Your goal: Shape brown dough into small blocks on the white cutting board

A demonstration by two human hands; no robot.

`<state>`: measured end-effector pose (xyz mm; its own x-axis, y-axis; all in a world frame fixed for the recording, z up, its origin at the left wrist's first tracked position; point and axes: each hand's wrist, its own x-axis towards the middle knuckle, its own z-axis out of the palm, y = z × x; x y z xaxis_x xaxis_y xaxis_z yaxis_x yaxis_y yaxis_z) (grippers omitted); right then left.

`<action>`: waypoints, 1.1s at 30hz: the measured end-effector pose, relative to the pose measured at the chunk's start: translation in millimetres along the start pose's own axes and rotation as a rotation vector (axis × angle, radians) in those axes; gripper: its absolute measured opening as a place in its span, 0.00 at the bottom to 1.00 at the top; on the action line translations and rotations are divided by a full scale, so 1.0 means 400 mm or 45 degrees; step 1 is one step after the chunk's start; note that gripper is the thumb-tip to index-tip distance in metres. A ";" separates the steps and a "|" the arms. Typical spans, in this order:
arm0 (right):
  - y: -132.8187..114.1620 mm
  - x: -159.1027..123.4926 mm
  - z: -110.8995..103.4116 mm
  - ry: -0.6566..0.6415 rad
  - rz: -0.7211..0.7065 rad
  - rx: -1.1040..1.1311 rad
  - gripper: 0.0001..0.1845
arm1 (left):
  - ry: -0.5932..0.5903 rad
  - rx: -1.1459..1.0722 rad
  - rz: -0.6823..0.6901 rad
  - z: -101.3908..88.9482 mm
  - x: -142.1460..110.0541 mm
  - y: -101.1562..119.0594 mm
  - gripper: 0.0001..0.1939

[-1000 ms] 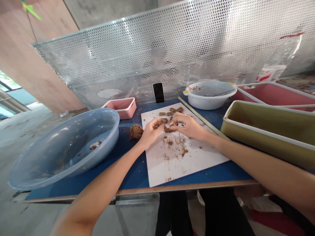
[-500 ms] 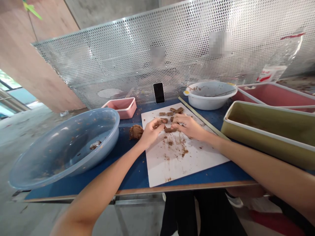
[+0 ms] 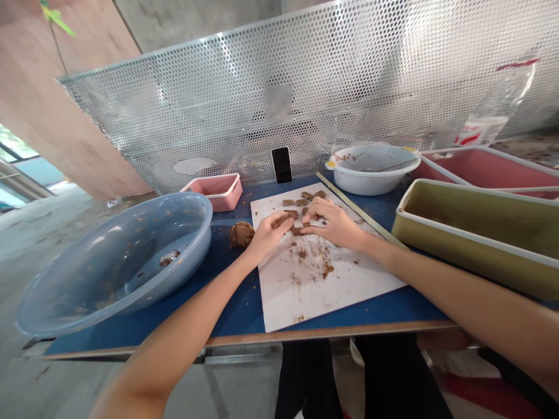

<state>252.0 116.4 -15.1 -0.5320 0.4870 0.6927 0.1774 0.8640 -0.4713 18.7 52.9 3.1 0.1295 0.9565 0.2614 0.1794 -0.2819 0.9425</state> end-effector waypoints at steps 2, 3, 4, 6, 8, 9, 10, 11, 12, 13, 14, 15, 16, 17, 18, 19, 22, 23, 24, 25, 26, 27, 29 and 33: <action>-0.003 -0.001 -0.003 -0.015 -0.028 -0.044 0.14 | -0.073 0.024 -0.030 0.001 -0.004 0.013 0.23; -0.003 -0.001 -0.004 -0.032 -0.048 -0.070 0.14 | -0.110 0.024 -0.048 0.002 -0.005 0.018 0.25; -0.004 -0.002 -0.006 -0.047 -0.068 -0.094 0.14 | -0.141 0.017 -0.064 0.003 -0.007 0.021 0.26; -0.004 -0.003 -0.007 -0.069 -0.108 -0.133 0.14 | -0.185 0.001 -0.079 0.005 -0.009 0.022 0.28; -0.006 -0.005 -0.006 -0.087 -0.145 -0.160 0.13 | -0.200 -0.006 -0.081 0.007 -0.009 0.017 0.28; -0.008 -0.006 -0.006 -0.093 -0.155 -0.172 0.12 | -0.199 -0.011 -0.082 0.008 -0.009 0.013 0.28; -0.009 -0.006 -0.005 -0.100 -0.157 -0.183 0.11 | -0.198 -0.016 -0.086 0.009 -0.009 0.010 0.28; -0.011 -0.006 -0.005 -0.102 -0.153 -0.190 0.11 | -0.198 -0.024 -0.091 0.009 -0.009 0.007 0.27; -0.013 -0.006 -0.006 -0.104 -0.145 -0.193 0.11 | -0.196 -0.037 -0.096 0.009 -0.009 0.004 0.27; -0.015 -0.005 -0.009 -0.107 -0.136 -0.191 0.12 | -0.195 -0.054 -0.102 0.009 -0.009 0.002 0.26; -0.016 -0.004 -0.014 -0.116 -0.131 -0.187 0.12 | -0.192 -0.071 -0.108 0.008 -0.009 0.001 0.25; -0.016 -0.002 -0.020 -0.126 -0.126 -0.181 0.13 | -0.185 -0.088 -0.113 0.008 -0.009 0.000 0.24; -0.015 0.001 -0.027 -0.130 -0.119 -0.176 0.14 | -0.171 -0.109 -0.118 0.007 -0.009 -0.001 0.23; -0.014 0.003 -0.035 -0.123 -0.107 -0.171 0.16 | -0.154 -0.133 -0.127 0.006 -0.008 -0.002 0.23; -0.011 0.005 -0.043 -0.107 -0.092 -0.166 0.17 | -0.134 -0.156 -0.138 0.005 -0.006 -0.004 0.23; -0.008 0.007 -0.050 -0.079 -0.071 -0.162 0.18 | -0.110 -0.174 -0.149 0.004 -0.005 -0.006 0.23; 0.000 0.010 -0.059 -0.017 -0.027 -0.145 0.17 | -0.044 -0.183 -0.174 0.004 -0.001 -0.014 0.23; 0.001 0.010 -0.058 -0.015 -0.029 -0.140 0.17 | -0.032 -0.180 -0.175 0.005 0.000 -0.016 0.23; 0.001 0.010 -0.055 -0.021 -0.034 -0.138 0.17 | -0.026 -0.180 -0.172 0.007 0.000 -0.018 0.22; 0.000 0.010 -0.052 -0.030 -0.044 -0.138 0.17 | -0.028 -0.183 -0.167 0.009 0.000 -0.019 0.23; -0.003 0.010 -0.048 -0.041 -0.056 -0.138 0.17 | -0.036 -0.186 -0.161 0.010 -0.001 -0.019 0.23; -0.006 0.011 -0.045 -0.049 -0.068 -0.140 0.16 | -0.046 -0.186 -0.153 0.012 -0.001 -0.019 0.24; -0.012 0.012 -0.041 -0.048 -0.093 -0.139 0.15 | -0.064 -0.176 -0.136 0.016 -0.002 -0.018 0.24; -0.017 0.014 -0.037 -0.023 -0.095 -0.147 0.13 | -0.064 -0.180 -0.104 0.018 -0.001 -0.017 0.27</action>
<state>260.2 115.2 0.1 -0.5620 0.4192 0.7130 0.2301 0.9073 -0.3521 24.3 54.0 -5.0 0.1691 0.9699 0.1753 0.0526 -0.1865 0.9810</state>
